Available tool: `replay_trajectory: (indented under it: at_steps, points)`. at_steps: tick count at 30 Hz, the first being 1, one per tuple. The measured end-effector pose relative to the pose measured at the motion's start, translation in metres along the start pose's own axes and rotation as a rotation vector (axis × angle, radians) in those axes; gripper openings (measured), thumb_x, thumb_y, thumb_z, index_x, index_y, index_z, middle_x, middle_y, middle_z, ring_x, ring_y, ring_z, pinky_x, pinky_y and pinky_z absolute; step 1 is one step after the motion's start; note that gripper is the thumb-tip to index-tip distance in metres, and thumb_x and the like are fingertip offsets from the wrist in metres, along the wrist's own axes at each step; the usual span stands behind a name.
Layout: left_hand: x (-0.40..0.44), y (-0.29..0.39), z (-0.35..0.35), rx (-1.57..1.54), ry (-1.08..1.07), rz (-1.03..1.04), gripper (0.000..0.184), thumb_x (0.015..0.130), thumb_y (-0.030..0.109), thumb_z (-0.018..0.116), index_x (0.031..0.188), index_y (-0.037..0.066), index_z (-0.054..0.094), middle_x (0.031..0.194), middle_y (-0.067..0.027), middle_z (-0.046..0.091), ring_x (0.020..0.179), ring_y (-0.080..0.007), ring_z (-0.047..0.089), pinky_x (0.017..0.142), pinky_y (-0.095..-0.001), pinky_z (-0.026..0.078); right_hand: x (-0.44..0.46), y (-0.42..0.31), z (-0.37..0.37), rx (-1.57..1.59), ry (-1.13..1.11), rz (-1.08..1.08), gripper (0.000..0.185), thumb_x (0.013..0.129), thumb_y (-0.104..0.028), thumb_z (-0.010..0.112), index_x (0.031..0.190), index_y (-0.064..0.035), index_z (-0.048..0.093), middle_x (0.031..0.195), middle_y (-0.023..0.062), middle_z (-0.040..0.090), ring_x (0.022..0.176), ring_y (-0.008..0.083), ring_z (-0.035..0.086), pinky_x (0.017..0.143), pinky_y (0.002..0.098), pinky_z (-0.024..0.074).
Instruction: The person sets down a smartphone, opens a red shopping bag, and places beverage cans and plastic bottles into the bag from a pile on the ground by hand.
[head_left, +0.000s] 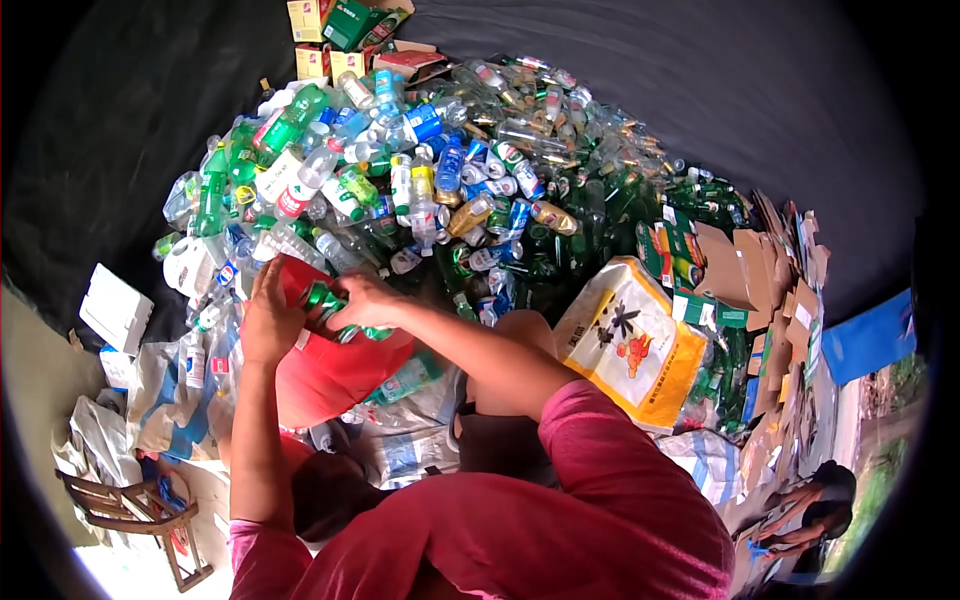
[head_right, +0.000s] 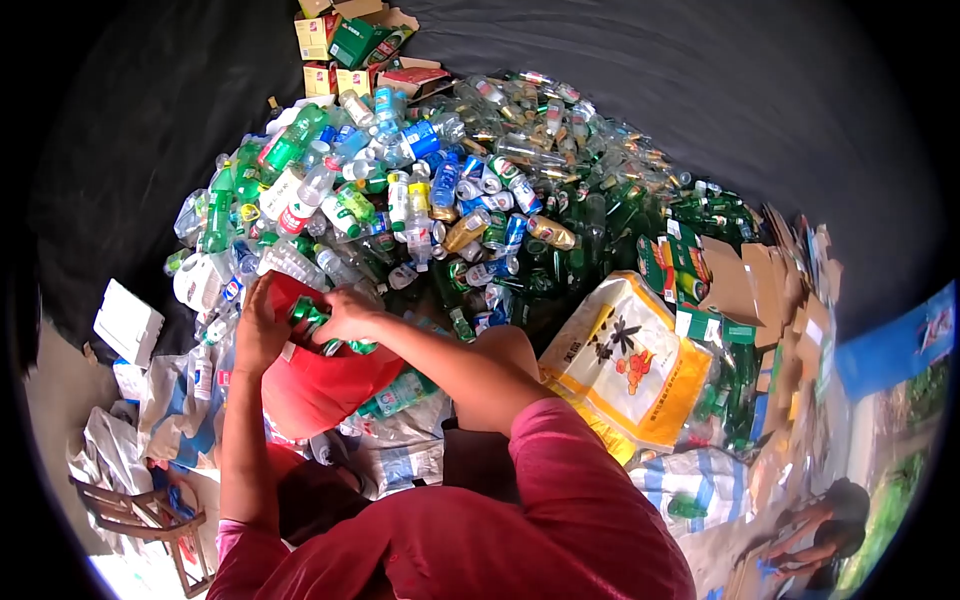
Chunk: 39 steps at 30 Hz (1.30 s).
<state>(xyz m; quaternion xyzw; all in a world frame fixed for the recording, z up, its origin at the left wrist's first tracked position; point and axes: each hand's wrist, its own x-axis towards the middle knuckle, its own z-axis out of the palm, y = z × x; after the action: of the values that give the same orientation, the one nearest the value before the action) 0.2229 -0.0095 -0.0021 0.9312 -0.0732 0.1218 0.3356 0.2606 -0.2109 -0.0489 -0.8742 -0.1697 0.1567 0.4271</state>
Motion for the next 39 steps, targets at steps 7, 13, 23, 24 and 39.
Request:
replay_trajectory:
  at_steps: [7,13,23,24,39]
  points:
    - [-0.001,-0.002,0.001,-0.017,-0.042,0.003,0.075,0.07,0.001,0.067,0.142,0.003,0.047,0.146,-0.0206,0.047,0.132,-0.0365,0.049,0.107,-0.0371,0.043,0.026,0.022,0.06,0.113,-0.223,0.158,0.039,0.071,-0.017,0.07,0.108,-0.0072,0.068,0.101,0.0162,0.07,0.091,0.0305,0.066,0.08,0.0398,0.0513]
    - [-0.009,0.013,-0.003,-0.033,-0.142,0.018,0.072,0.07,0.0,0.064,0.141,0.002,0.048,0.143,-0.0216,0.05,0.132,-0.0368,0.048,0.11,-0.0374,0.041,0.042,0.028,0.089,-0.273,-0.338,-0.124,0.063,0.077,-0.005,0.066,0.138,-0.0163,0.056,0.14,0.0083,0.057,0.13,0.0266,0.053,0.107,0.0333,0.0402]
    - [-0.022,0.004,-0.02,-0.144,-0.158,0.016,0.072,0.068,-0.002,0.066,0.139,0.004,0.052,0.138,-0.0224,0.054,0.133,-0.0358,0.047,0.111,-0.0364,0.038,0.052,0.016,0.113,-0.197,-0.312,-0.218,0.063,0.076,-0.008,0.068,0.137,-0.0155,0.055,0.139,0.0095,0.057,0.128,0.0271,0.053,0.105,0.0341,0.0409]
    - [-0.024,0.003,-0.022,-0.141,-0.155,0.007,0.072,0.068,-0.002,0.066,0.139,0.004,0.052,0.138,-0.0224,0.054,0.133,-0.0358,0.047,0.111,-0.0364,0.038,0.053,0.015,0.115,-0.193,-0.318,-0.212,0.063,0.076,-0.008,0.068,0.137,-0.0153,0.056,0.138,0.0095,0.057,0.128,0.027,0.054,0.105,0.0341,0.041]
    - [-0.03,0.001,-0.052,-0.168,-0.121,-0.067,0.073,0.067,-0.006,0.058,0.139,0.002,0.051,0.137,-0.0212,0.055,0.13,-0.034,0.051,0.11,-0.0359,0.039,0.053,0.002,0.151,-0.091,-0.378,-0.168,0.06,0.076,-0.009,0.069,0.135,-0.013,0.058,0.135,0.0088,0.06,0.124,0.026,0.056,0.103,0.0341,0.0425]
